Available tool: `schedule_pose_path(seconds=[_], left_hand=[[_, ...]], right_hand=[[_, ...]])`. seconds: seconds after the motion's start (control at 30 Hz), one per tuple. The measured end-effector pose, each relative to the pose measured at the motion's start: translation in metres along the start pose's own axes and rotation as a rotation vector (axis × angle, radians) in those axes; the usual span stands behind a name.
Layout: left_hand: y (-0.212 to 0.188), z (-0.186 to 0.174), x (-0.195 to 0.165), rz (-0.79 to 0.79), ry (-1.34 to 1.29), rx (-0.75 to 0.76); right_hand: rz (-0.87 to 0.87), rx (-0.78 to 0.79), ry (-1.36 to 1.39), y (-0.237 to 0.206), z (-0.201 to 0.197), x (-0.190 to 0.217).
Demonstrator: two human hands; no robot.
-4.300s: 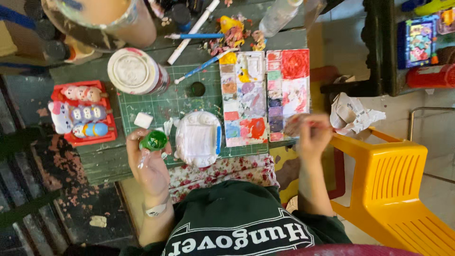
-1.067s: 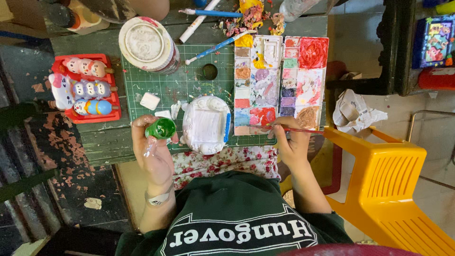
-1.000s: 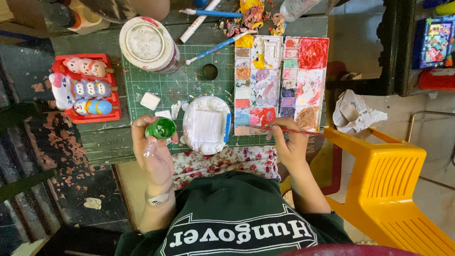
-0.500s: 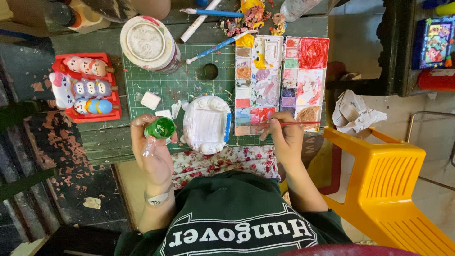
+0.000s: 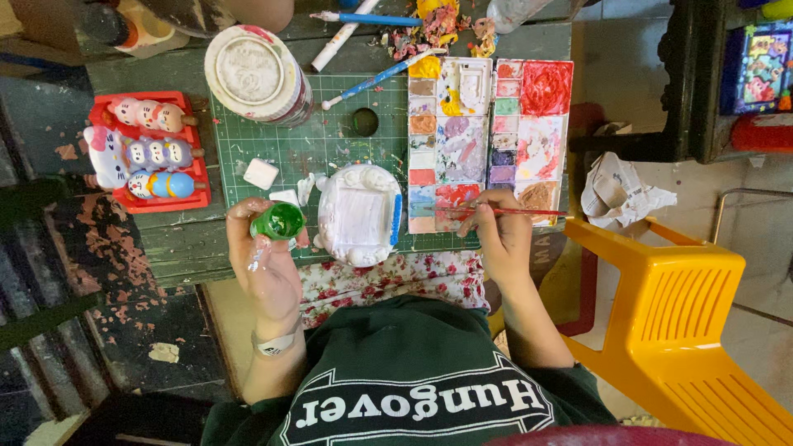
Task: The person mixes green paint on a palette using a brush, then applies the green paint to small white ceramic blocks. They handle multiple blocks one at a time, rotating them to paint different sides.
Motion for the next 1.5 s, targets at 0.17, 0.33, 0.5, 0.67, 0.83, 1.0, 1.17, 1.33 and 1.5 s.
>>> schedule_pose_path(seconds=[0.17, 0.33, 0.5, 0.67, 0.83, 1.0, 1.17, 1.33, 1.5], left_hand=[[0.000, 0.002, -0.002, 0.006, 0.001, 0.002], [0.000, 0.002, -0.001, 0.000, -0.009, 0.010], [0.000, 0.001, 0.000, -0.005, -0.002, 0.006], [0.000, 0.000, 0.002, -0.002, -0.010, 0.007], [0.000, 0.005, 0.004, -0.003, -0.020, 0.015], [0.001, 0.011, 0.000, 0.004, -0.026, -0.032], [-0.002, 0.013, -0.003, 0.010, -0.007, -0.011], [0.001, 0.013, -0.003, 0.026, -0.001, -0.015], [0.004, 0.019, -0.007, 0.025, 0.000, -0.004]], right_hand=[[0.054, 0.020, -0.004, 0.004, 0.003, 0.001], [0.177, 0.044, 0.098, 0.004, 0.003, -0.010], [0.303, 0.047, 0.216, 0.004, 0.001, -0.028], [0.258, 0.028, 0.384, 0.004, -0.005, -0.030], [0.213, -0.070, 0.540, 0.010, -0.031, -0.015], [-0.012, -0.377, 0.423, 0.040, -0.107, 0.014], [-0.137, -0.405, 0.277, 0.068, -0.131, 0.008], [-0.163, -0.315, 0.123, 0.083, -0.122, -0.004], [-0.115, -0.315, 0.151, 0.083, -0.125, -0.005]])
Point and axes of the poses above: each hand's wrist, its own y-axis towards the middle knuckle, its own z-axis out of the palm, x = y × z, the point moved 8 cm from there along y, towards the middle knuckle
